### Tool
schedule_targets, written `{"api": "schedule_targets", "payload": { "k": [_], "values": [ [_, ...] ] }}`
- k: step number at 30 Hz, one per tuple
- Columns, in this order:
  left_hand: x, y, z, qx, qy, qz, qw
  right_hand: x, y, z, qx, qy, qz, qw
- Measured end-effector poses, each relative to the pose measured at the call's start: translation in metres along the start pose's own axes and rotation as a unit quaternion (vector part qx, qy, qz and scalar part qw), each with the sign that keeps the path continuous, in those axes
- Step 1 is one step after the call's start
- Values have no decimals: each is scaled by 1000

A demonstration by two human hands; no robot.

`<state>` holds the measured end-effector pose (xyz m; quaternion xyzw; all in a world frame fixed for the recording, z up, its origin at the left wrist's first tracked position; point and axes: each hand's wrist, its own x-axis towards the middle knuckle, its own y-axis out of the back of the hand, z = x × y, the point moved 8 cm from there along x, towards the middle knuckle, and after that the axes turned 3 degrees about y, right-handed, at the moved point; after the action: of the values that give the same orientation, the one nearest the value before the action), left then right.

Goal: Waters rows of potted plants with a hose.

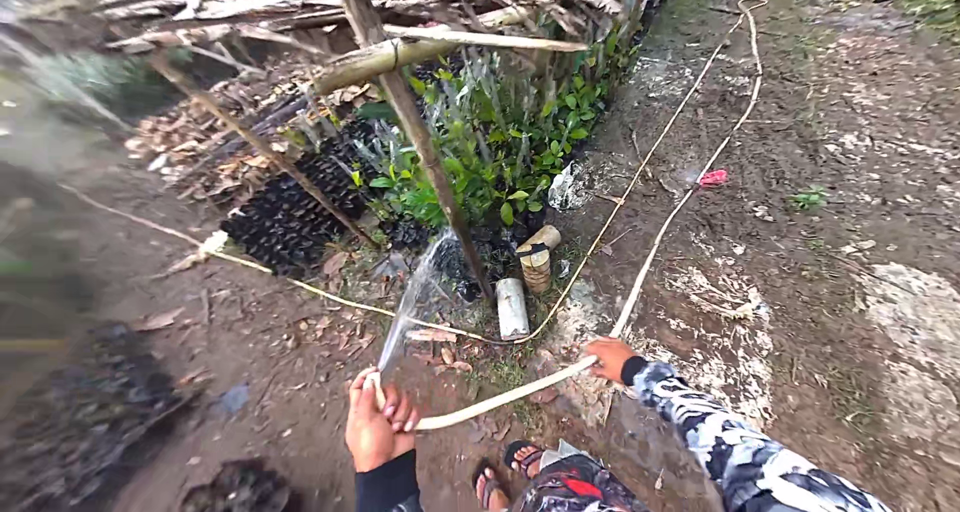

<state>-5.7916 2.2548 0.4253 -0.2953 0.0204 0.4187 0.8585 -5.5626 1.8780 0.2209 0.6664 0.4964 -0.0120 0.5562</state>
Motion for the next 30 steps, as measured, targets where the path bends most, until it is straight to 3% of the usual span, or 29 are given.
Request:
{"api": "schedule_targets", "payload": {
  "k": [6, 11, 14, 18, 25, 30],
  "values": [
    [-6, 73, 69, -49, -40, 13, 998, -67, 43, 126, -95, -141, 41, 985],
    [-2, 143, 121, -72, -75, 50, 993, -110, 61, 154, -120, -245, 44, 961],
    [6, 168, 128, -33, -71, 47, 996, -108, 20, 128, -75, -307, 6, 949],
    [20, 185, 144, 92, -85, 40, 991, -82, -44, 82, -22, -320, 7, 947],
    [65, 220, 196, 222, -140, -10, 965, -49, -114, -58, 63, -335, 19, 940],
    [103, 255, 207, 355, -141, -116, 917, -19, -165, -153, 40, -326, -21, 944]
  ]
}}
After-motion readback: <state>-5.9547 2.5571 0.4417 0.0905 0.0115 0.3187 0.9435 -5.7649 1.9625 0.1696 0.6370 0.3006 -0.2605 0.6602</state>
